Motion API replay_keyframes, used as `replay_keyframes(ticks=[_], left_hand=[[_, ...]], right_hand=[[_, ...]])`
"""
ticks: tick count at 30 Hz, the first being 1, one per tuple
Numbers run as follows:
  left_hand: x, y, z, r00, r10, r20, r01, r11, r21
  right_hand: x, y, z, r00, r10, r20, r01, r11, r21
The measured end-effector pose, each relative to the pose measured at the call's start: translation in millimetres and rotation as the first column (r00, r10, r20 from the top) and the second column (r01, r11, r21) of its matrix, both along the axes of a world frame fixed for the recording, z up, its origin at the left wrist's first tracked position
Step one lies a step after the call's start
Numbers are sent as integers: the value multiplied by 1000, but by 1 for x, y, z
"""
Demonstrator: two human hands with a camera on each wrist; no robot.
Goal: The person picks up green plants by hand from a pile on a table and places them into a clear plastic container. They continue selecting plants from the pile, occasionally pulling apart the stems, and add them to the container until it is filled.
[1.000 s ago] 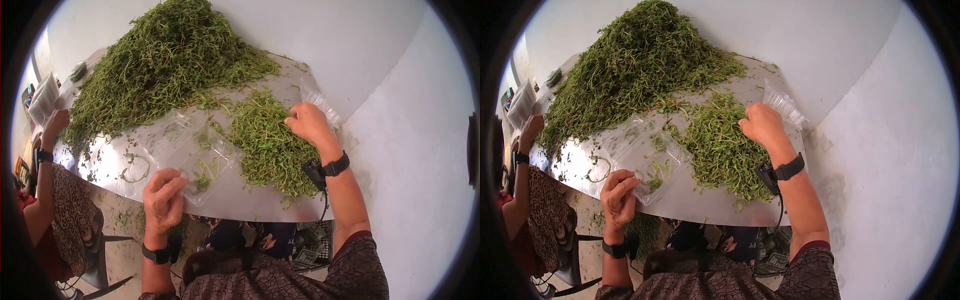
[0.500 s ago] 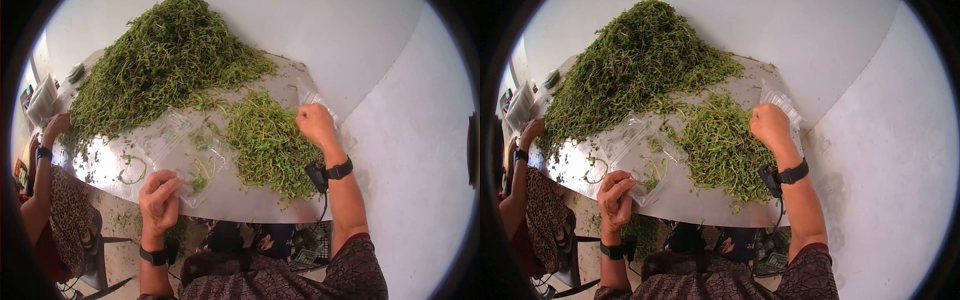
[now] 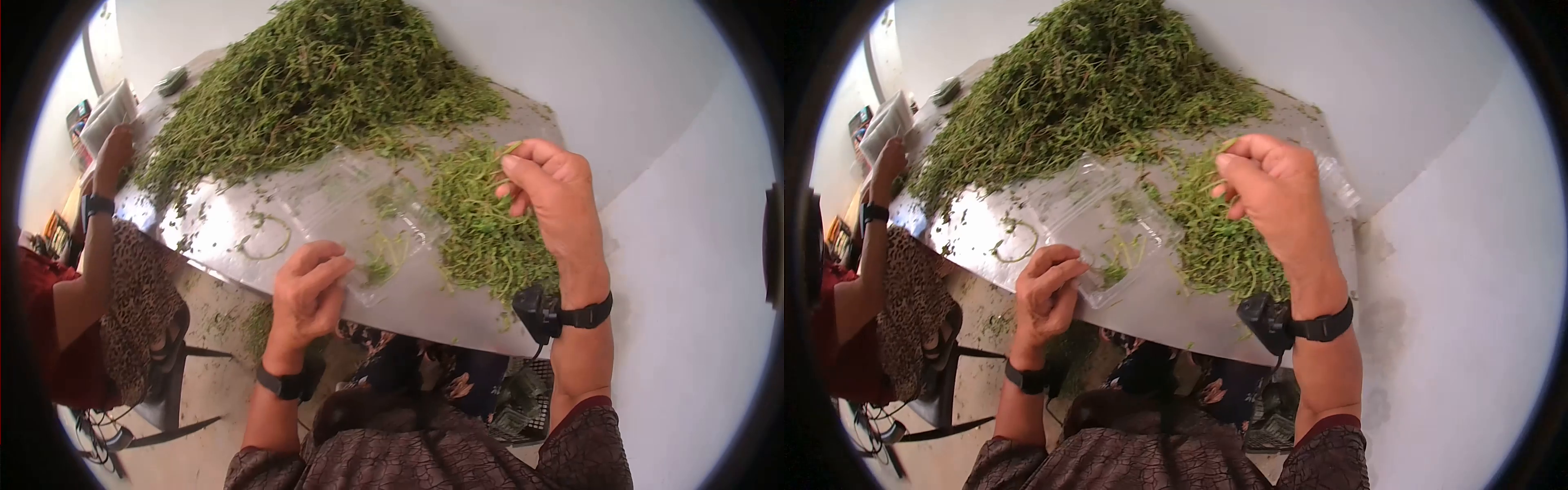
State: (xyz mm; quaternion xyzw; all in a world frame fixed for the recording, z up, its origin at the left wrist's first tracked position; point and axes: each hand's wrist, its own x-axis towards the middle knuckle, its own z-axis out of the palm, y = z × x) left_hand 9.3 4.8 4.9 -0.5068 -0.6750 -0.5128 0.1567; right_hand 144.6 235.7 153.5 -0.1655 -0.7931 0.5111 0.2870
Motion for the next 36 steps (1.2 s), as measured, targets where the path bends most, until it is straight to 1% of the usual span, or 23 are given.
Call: replay_keyframes(ticks=[1,3,4,6,8,10,11,13,14,16,17,18,19,21,22,24,25,27,31,33,34,36], left_hand=[[0,0,0,1000,-14,-1,14,1000,3],[0,0,-1,999,-35,21,35,999,16],[0,0,-2,999,-28,25,28,1000,9],[-1,1,-3,998,-47,32,46,998,37],[-1,-1,-3,998,-39,39,37,999,30],[0,-1,-2,998,-38,43,37,999,20],[1,0,-3,997,-48,66,45,998,37],[2,-1,-3,994,-59,91,54,997,51],[2,-1,-3,995,-55,87,51,998,46],[2,-3,-2,995,-53,83,51,998,37],[2,-3,0,999,-35,42,33,999,34],[1,-1,2,1000,-24,-6,24,999,39],[1,1,3,999,-48,-15,49,998,50],[3,-1,1,998,-28,49,26,999,47],[3,0,0,997,-64,45,62,996,57],[2,-1,-3,999,-19,36,17,998,52],[2,-1,-4,999,-40,34,38,997,63],[2,-2,-4,1000,-1,29,0,999,38],[2,-4,-3,999,-8,39,9,1000,-11],[2,-4,-3,999,1,34,-1,1000,-10],[2,-4,-4,1000,-1,31,2,1000,-7],[2,-5,-4,999,-5,51,6,1000,-9]], right_hand=[[-6,-11,-6,1000,14,2,-14,1000,-14],[-16,-30,-16,978,147,145,-135,987,-86],[-17,-34,-19,977,155,148,-142,985,-95],[-19,-37,-25,960,146,240,-135,989,-63],[-16,-33,-27,962,134,240,-126,991,-48],[-11,-34,-28,962,-7,273,-3,999,38],[-8,-33,-34,961,-8,277,-2,999,36],[2,-32,-50,977,-3,214,-44,976,214],[7,-36,-54,976,-3,216,-44,976,212],[19,-45,-62,989,-55,141,23,975,221],[24,-45,-68,994,-76,80,59,977,205],[26,-41,-67,993,-92,69,75,974,212],[32,-36,-65,990,-122,65,103,965,241],[45,-19,-60,971,-223,90,192,944,269],[50,-5,-58,961,-260,93,221,927,302],[61,14,-44,903,-379,204,291,886,360],[66,23,-40,895,-399,199,309,876,369],[72,41,-36,866,-438,241,293,835,465],[69,63,-38,856,-476,203,339,812,475],[62,65,-37,829,-462,314,257,814,521],[57,67,-38,829,-465,310,260,812,522],[48,73,-44,825,-469,314,192,755,627]])
